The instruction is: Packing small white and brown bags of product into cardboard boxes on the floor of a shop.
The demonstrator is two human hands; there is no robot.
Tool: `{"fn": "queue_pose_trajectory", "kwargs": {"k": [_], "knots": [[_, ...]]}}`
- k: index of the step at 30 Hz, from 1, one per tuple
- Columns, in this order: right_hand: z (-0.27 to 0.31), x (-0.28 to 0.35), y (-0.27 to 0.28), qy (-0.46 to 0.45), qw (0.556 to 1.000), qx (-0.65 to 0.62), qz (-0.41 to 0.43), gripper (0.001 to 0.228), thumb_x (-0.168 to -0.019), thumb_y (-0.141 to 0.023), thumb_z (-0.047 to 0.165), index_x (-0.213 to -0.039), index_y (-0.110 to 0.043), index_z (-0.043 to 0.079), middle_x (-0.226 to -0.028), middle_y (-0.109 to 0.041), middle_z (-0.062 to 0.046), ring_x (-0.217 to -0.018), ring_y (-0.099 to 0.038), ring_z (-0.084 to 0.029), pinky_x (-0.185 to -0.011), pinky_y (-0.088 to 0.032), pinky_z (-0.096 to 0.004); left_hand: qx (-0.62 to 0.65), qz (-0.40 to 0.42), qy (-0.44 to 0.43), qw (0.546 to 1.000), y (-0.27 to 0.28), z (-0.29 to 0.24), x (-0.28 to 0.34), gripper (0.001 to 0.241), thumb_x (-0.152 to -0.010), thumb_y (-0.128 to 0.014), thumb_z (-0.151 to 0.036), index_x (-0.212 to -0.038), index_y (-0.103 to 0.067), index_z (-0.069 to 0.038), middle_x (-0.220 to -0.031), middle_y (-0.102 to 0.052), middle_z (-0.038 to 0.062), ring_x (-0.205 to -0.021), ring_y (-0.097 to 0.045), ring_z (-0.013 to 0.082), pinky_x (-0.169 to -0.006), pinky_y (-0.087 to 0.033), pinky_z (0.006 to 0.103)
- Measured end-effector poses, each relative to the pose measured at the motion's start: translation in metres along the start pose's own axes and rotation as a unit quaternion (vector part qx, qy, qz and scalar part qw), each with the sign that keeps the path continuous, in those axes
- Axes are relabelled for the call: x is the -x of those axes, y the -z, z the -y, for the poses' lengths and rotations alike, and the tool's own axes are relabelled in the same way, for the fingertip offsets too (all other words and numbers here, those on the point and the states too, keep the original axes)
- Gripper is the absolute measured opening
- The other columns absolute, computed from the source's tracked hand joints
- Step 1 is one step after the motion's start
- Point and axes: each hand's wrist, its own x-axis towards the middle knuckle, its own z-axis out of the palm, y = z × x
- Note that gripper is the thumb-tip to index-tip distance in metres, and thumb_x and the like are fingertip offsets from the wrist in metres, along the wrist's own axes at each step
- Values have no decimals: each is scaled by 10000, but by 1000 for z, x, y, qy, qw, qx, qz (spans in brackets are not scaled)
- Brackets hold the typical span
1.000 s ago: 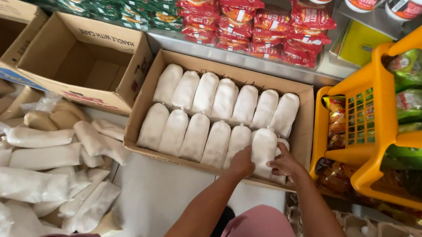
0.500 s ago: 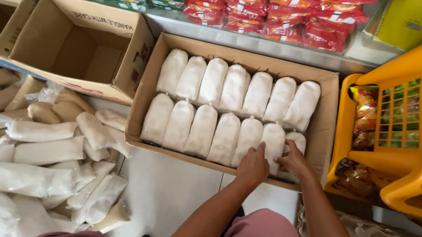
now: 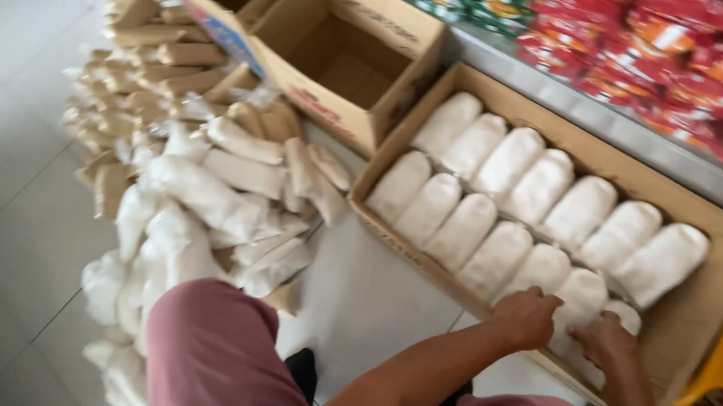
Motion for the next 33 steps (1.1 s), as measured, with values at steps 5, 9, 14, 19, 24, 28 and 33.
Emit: {"fn": "queue_pose_trajectory", "kwargs": {"k": [5,9,14,19,24,28,33], "knots": [[23,-13,23,26,959,280,-14,635,-885,-758,422,-1412,-622,95,-1132,-772,-169,-1008,-711,-316,-900,-551,-438,149,-147,-61,976,56,27,67,319,-954,-584,-127,-1249,-705,-126,-1193,-660,163,-1002,-674,355,-875,-553,471],[89,4,35,118,922,368,-20,615,-903,-719,516,-1420,-632,194,-1309,-718,-136,-1193,-687,-339,-1026,-539,-443,258,-261,-55,929,83,68,111,230,-974,-609,-50,-1168,-731,-77,-1105,-699,157,-960,-699,317,-881,-569,402],[230,98,-2,192,902,379,74,565,-900,-703,472,-1419,-620,265,-1203,-800,-109,-1150,-735,-291,-1012,-566,-417,273,-341,13,899,64,144,151,217,-940,-618,-27,-1113,-741,-73,-1083,-717,148,-954,-709,298,-852,-574,387],[291,127,-84,279,861,385,181,551,-883,-715,442,-1388,-601,255,-1169,-804,-57,-1095,-761,-249,-959,-588,-378,331,-350,134,866,59,203,193,212,-937,-615,-43,-1102,-744,-73,-1012,-733,122,-881,-700,242,-803,-565,356],[337,161,-180,349,839,358,213,523,-880,-720,444,-1349,-630,230,-1156,-790,-44,-1050,-757,-214,-925,-582,-353,564,-328,257,713,46,271,202,328,-932,-596,-30,-1252,-666,-56,-961,-691,86,-785,-642,164,-672,-538,310],[351,164,-257,303,861,323,249,515,-922,-696,437,-1390,-611,241,-1286,-709,-54,-1165,-683,-219,-974,-545,-378,670,-333,275,604,52,307,205,446,-917,-611,-16,-1361,-581,-52,-1006,-684,99,-794,-632,182,-658,-518,333],[343,138,-334,237,921,129,282,661,-896,-706,370,-1483,-509,140,-1383,-667,-84,-1214,-679,-259,-977,-578,-416,739,-322,334,488,85,315,216,606,-942,-572,-106,-1526,-419,-156,-1215,-680,75,-990,-665,199,-847,-565,347]]}}
